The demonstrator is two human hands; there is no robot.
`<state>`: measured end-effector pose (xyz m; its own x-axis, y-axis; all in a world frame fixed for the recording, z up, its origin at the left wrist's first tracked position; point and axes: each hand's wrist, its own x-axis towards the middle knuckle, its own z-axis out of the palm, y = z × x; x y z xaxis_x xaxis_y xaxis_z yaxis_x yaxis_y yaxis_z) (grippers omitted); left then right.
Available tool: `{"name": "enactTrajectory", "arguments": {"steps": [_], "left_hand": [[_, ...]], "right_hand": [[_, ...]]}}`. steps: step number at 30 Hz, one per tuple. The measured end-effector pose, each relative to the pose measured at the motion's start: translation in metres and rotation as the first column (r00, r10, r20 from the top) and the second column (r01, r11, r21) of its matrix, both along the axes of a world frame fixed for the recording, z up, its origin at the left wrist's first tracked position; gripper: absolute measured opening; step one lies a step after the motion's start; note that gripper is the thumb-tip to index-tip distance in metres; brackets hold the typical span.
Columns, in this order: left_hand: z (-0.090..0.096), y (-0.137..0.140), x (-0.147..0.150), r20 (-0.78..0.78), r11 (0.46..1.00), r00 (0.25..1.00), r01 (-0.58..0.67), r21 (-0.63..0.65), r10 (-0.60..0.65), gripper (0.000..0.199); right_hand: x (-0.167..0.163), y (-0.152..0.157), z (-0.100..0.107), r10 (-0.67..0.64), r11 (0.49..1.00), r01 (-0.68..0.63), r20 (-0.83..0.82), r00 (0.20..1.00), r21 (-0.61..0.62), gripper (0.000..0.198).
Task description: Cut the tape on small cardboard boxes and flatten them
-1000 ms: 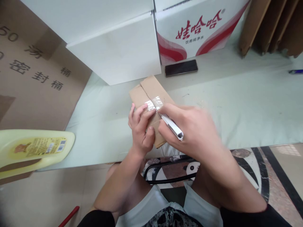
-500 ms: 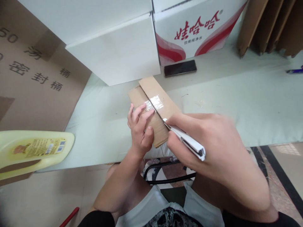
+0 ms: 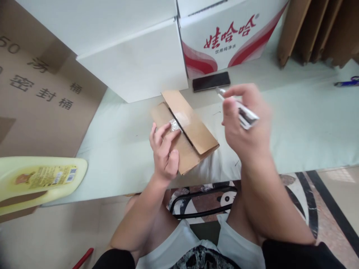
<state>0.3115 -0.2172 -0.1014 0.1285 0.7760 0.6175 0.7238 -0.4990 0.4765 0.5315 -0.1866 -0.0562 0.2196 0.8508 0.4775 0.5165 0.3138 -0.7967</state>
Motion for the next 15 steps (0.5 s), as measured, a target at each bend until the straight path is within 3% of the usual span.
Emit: {"name": "enactTrajectory", "arguments": {"steps": [3, 8, 15], "left_hand": [[0.002, 0.003, -0.004, 0.0, 0.999, 0.999, 0.038, 0.026, -0.038, 0.047], [0.001, 0.009, -0.02, -0.025, 0.994, 0.994, 0.106, -0.004, -0.107, 0.049], [-0.007, 0.025, -0.062, 0.248, 0.978, 0.952, 0.201, -0.052, -0.182, 0.03]], "right_hand": [[-0.017, 0.043, -0.023, -0.014, 0.967, 0.083, 0.275, 0.961, -0.241, 0.028], [-0.005, 0.05, -0.061, 0.254, 0.857, 0.0, 0.421, 0.871, -0.515, 0.067], [-0.008, 0.049, -0.061, 0.435, 0.741, 0.071, 0.559, 0.706, -0.667, 0.078]]}}
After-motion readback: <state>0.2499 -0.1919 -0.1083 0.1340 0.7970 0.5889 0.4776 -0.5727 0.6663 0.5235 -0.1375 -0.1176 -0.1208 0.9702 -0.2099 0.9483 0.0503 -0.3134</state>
